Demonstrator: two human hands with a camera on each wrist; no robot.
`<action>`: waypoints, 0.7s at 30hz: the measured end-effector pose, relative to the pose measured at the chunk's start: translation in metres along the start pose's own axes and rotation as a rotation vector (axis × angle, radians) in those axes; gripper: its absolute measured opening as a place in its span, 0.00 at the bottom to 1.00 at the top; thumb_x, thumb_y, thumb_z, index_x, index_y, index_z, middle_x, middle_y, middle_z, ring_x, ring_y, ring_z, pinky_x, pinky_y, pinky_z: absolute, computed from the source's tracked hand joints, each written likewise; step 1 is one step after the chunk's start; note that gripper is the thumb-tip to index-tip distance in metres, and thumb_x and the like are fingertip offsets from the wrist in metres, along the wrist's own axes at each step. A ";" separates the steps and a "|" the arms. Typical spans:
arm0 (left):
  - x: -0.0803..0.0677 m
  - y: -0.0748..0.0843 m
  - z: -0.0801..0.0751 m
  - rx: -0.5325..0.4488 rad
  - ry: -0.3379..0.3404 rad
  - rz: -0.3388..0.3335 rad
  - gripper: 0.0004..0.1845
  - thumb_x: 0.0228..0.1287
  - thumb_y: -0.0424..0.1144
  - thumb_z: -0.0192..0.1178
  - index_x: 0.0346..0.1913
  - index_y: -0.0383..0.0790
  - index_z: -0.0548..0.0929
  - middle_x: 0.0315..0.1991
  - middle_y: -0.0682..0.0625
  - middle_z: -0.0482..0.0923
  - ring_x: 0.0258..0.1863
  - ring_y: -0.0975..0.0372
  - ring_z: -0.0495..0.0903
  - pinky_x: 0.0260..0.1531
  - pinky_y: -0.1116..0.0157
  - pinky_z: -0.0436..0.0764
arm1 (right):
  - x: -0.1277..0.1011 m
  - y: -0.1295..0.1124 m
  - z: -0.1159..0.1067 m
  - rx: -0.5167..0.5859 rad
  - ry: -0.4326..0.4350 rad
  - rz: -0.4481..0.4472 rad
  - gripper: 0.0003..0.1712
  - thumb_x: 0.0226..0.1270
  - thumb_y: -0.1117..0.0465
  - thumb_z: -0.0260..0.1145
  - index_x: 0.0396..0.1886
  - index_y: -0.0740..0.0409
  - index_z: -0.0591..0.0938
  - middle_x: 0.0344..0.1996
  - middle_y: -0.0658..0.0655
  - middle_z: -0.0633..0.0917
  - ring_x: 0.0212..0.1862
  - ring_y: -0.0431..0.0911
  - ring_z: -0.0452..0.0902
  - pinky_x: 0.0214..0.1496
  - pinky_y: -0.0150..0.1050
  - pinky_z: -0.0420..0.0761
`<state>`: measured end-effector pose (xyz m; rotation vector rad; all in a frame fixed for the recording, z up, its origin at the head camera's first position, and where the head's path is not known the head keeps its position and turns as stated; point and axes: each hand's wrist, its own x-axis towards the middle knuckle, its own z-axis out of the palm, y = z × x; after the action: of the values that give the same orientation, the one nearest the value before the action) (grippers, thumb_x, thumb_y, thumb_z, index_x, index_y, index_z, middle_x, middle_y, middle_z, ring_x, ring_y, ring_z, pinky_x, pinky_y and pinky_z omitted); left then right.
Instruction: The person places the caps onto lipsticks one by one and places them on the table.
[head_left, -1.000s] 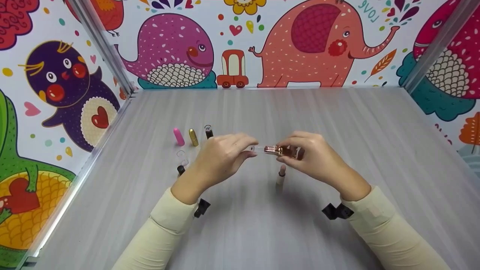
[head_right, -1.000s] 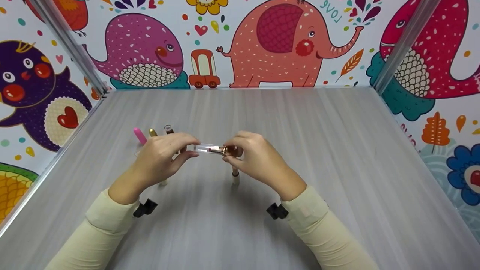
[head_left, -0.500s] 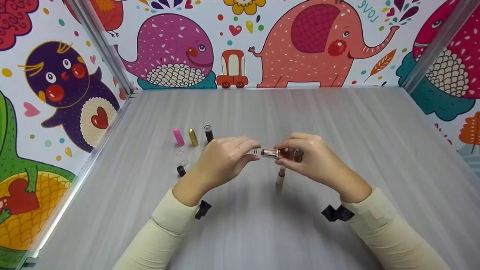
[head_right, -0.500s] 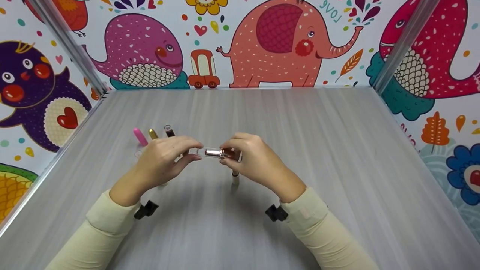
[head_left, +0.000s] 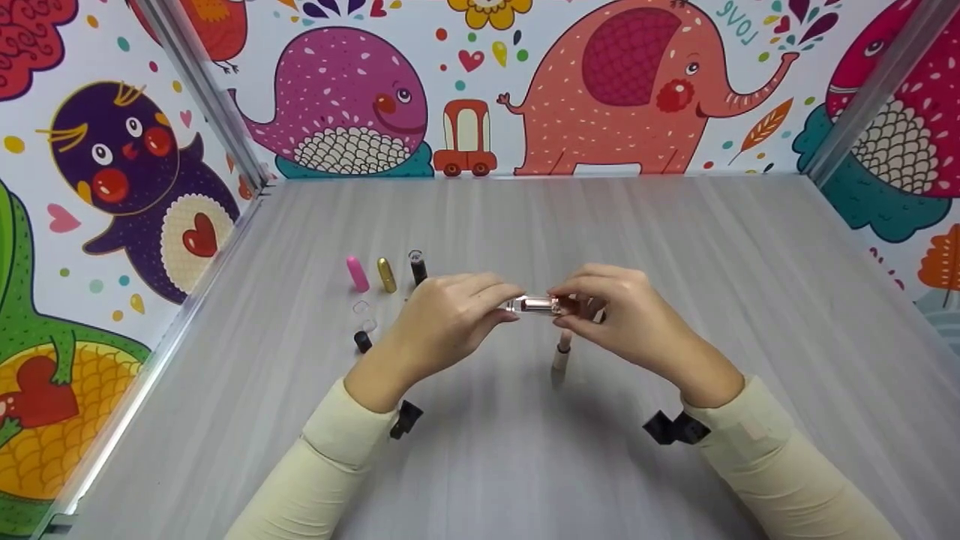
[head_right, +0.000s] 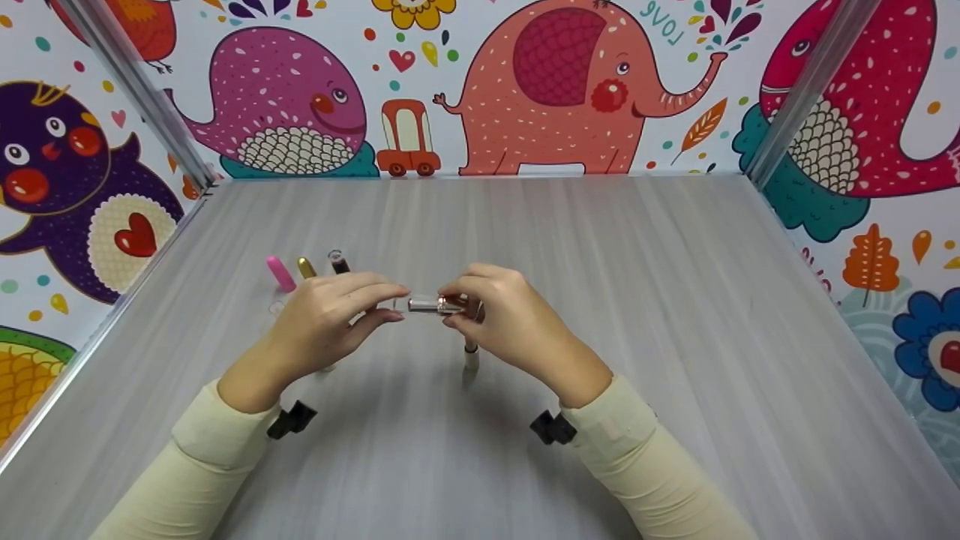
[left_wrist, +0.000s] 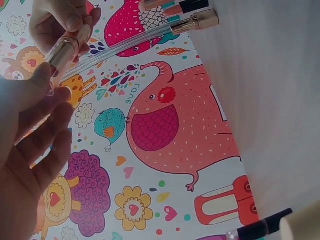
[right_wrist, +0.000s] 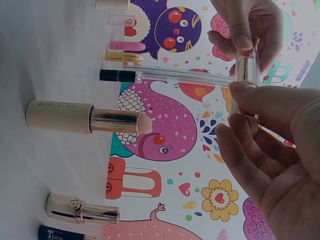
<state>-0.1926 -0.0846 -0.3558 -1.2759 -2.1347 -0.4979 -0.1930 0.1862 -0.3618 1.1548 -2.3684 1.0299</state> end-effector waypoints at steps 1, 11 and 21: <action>0.000 0.000 0.000 -0.001 0.000 0.001 0.12 0.71 0.40 0.72 0.52 0.38 0.90 0.43 0.49 0.91 0.39 0.60 0.90 0.45 0.66 0.88 | 0.000 0.000 0.000 -0.003 0.001 -0.001 0.17 0.57 0.73 0.82 0.46 0.59 0.91 0.38 0.49 0.88 0.35 0.39 0.86 0.33 0.33 0.87; 0.001 0.001 -0.001 0.005 0.002 0.017 0.11 0.71 0.39 0.72 0.52 0.38 0.91 0.42 0.49 0.90 0.38 0.61 0.90 0.45 0.67 0.88 | -0.001 -0.001 0.001 -0.009 0.010 -0.027 0.18 0.56 0.75 0.82 0.46 0.60 0.91 0.39 0.50 0.88 0.34 0.39 0.86 0.32 0.33 0.86; 0.001 0.003 -0.001 0.020 0.004 0.029 0.11 0.71 0.39 0.72 0.51 0.38 0.90 0.41 0.49 0.90 0.38 0.61 0.89 0.43 0.66 0.88 | -0.001 -0.002 0.001 -0.011 0.012 -0.033 0.18 0.56 0.76 0.81 0.46 0.60 0.91 0.39 0.50 0.88 0.34 0.40 0.85 0.32 0.33 0.86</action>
<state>-0.1901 -0.0832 -0.3548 -1.2926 -2.1097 -0.4652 -0.1905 0.1849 -0.3622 1.1767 -2.3353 1.0088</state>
